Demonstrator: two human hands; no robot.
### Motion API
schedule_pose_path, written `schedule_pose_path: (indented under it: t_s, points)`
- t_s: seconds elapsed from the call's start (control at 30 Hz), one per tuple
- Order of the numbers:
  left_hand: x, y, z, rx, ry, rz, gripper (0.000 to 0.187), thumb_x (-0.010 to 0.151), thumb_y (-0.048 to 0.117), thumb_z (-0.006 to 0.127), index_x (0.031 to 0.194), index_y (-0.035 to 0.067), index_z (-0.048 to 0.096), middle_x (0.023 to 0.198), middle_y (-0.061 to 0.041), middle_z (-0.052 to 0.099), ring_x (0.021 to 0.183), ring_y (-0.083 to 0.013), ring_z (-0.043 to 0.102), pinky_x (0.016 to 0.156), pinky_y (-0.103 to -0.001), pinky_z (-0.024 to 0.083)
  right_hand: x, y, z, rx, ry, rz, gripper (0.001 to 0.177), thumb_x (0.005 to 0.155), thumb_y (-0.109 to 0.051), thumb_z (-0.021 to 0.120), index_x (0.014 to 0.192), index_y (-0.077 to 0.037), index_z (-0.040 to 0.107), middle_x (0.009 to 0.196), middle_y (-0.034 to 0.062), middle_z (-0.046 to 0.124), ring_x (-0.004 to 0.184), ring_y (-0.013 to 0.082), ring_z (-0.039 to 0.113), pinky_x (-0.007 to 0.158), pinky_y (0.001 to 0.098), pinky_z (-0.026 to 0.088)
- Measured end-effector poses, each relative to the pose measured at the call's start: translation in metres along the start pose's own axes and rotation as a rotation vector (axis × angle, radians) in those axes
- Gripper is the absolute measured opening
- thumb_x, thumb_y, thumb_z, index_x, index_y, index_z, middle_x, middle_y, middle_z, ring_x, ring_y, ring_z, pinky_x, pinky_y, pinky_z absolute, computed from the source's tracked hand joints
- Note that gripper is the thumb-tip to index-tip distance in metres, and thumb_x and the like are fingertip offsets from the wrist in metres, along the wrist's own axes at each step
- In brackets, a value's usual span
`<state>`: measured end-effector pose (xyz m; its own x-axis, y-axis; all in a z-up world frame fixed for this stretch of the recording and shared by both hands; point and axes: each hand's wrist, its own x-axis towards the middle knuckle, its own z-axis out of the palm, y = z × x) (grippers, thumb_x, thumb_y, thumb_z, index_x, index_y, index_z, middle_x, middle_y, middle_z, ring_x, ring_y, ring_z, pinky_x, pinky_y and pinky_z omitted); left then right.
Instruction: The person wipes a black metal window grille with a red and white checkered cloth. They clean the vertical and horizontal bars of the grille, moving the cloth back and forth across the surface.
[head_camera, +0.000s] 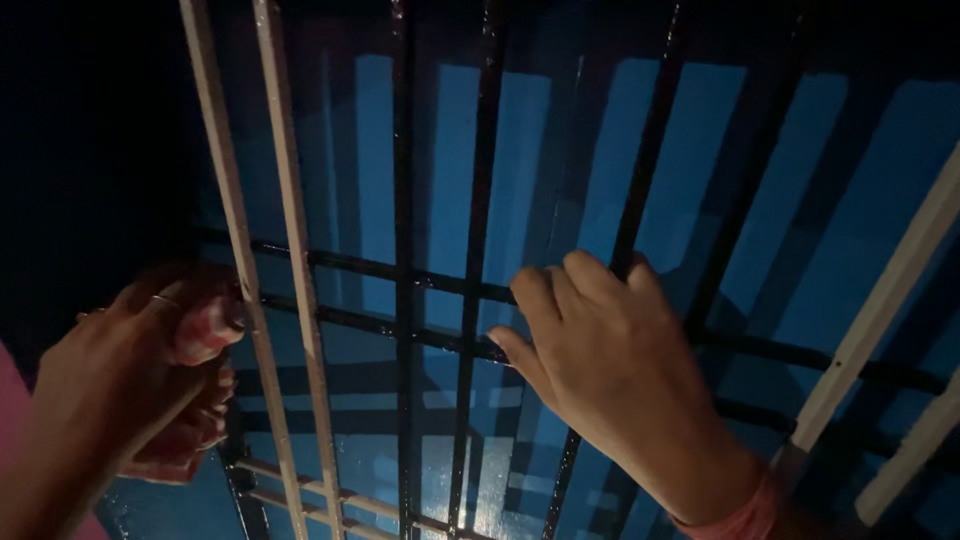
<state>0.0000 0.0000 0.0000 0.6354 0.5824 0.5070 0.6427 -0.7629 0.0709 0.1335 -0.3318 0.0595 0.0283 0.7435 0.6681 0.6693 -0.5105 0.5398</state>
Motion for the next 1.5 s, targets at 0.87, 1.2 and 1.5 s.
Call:
schedule_pose_path:
  t_s: [0.87,1.2,1.5]
  points:
    - [-0.125,0.054,0.266,-2.681,-0.892,-0.042,0.033,0.093,0.027,0.069,0.112,0.003,0.058,0.094,-0.014,0.065,0.086,-0.0240,0.066,0.074,-0.036,0.058,-0.094,-0.221,0.080,1.488,-0.213,0.408,0.052,0.088,-0.020,0.077,0.135,-0.010,0.056,0.144,0.0156,0.051,0.137,0.0293,0.048,0.114,0.0472,0.040]
    - [-0.174,0.145,0.015,-2.804,-0.481,0.592,0.085,0.100,0.055,0.055,0.164,0.007,0.024,0.169,-0.014,0.028,0.157,-0.0311,0.024,0.127,-0.044,0.023,-0.088,-0.161,-0.004,1.397,0.302,0.629,0.078,0.086,-0.006,0.077,0.154,-0.010,0.038,0.163,0.0216,0.033,0.153,0.0356,0.038,0.120,0.0524,0.041]
    - [-0.127,0.134,0.035,-1.542,0.106,0.024,0.051,0.096,0.038,0.057,0.135,0.006,0.052,0.134,-0.017,0.060,0.119,-0.0274,0.064,0.093,-0.041,0.056,-0.145,-0.122,-0.015,0.971,0.608,0.992,0.062,0.091,-0.015,0.067,0.147,-0.008,0.041,0.129,0.0164,0.062,0.102,0.0252,0.074,0.081,0.0421,0.067]
